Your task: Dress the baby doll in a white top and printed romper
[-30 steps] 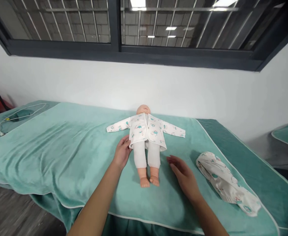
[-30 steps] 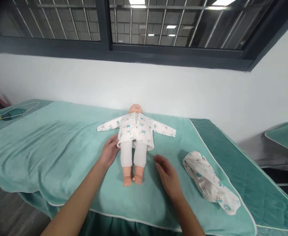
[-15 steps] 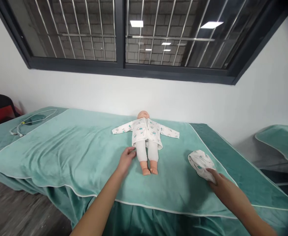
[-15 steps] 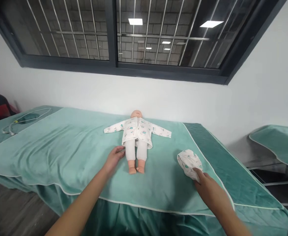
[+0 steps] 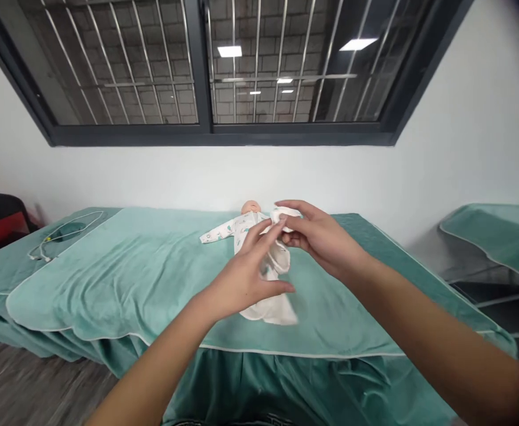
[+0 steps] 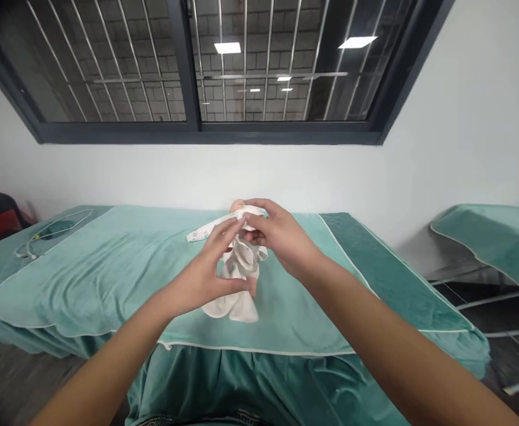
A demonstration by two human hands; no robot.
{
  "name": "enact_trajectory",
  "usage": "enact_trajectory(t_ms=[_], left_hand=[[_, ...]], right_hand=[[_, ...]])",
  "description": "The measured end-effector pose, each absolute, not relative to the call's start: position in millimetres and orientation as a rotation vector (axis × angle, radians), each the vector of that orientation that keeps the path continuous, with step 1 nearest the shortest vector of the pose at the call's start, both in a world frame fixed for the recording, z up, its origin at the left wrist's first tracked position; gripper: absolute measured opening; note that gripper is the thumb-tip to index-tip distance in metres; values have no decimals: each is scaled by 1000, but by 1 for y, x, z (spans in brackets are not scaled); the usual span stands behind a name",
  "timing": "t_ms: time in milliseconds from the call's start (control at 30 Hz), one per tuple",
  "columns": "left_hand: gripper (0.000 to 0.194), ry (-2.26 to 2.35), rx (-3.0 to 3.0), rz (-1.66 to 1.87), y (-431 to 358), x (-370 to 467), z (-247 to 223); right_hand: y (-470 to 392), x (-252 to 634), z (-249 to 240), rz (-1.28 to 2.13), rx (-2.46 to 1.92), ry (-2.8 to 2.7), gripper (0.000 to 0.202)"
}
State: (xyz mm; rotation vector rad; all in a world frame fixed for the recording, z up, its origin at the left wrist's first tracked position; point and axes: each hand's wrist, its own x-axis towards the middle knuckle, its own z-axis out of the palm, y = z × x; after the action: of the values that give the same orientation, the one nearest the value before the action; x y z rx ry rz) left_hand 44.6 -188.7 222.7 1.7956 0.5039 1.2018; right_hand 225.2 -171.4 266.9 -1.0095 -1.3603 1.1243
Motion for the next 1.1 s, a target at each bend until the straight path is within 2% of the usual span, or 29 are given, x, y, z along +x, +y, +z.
enact_trajectory(t_ms=[67,233,333,467,733,900,1000,1100], left_hand=[[83,557,1859,1270,-190,40,226],[32,700,2219,1473,-194,30,246],[19,797,2291,1548,-197,23,265],[13,891,2173,1553,-197,16,289],[8,788,1920,1503,-202,18,324],[9,736,1884,1495,-213,21,330],[10,678,1871,1471,-215,18,332],[12,676,1926,1347,-217,16,333]], right_hand=[[-177,217,282,1159,-937,-1394,40],[-203,206,317,1049,-977,-1657,41],[-214,207,338,843,-1041,-1774,34],[-218,218,361,703,-1068,-1914,33],[-237,226,374,826,-923,-2122,30],[-245,233,375,769,-948,-2159,28],[-249,236,376,667,-1040,-2325,20],[-252,234,375,400,-1085,-2395,17]])
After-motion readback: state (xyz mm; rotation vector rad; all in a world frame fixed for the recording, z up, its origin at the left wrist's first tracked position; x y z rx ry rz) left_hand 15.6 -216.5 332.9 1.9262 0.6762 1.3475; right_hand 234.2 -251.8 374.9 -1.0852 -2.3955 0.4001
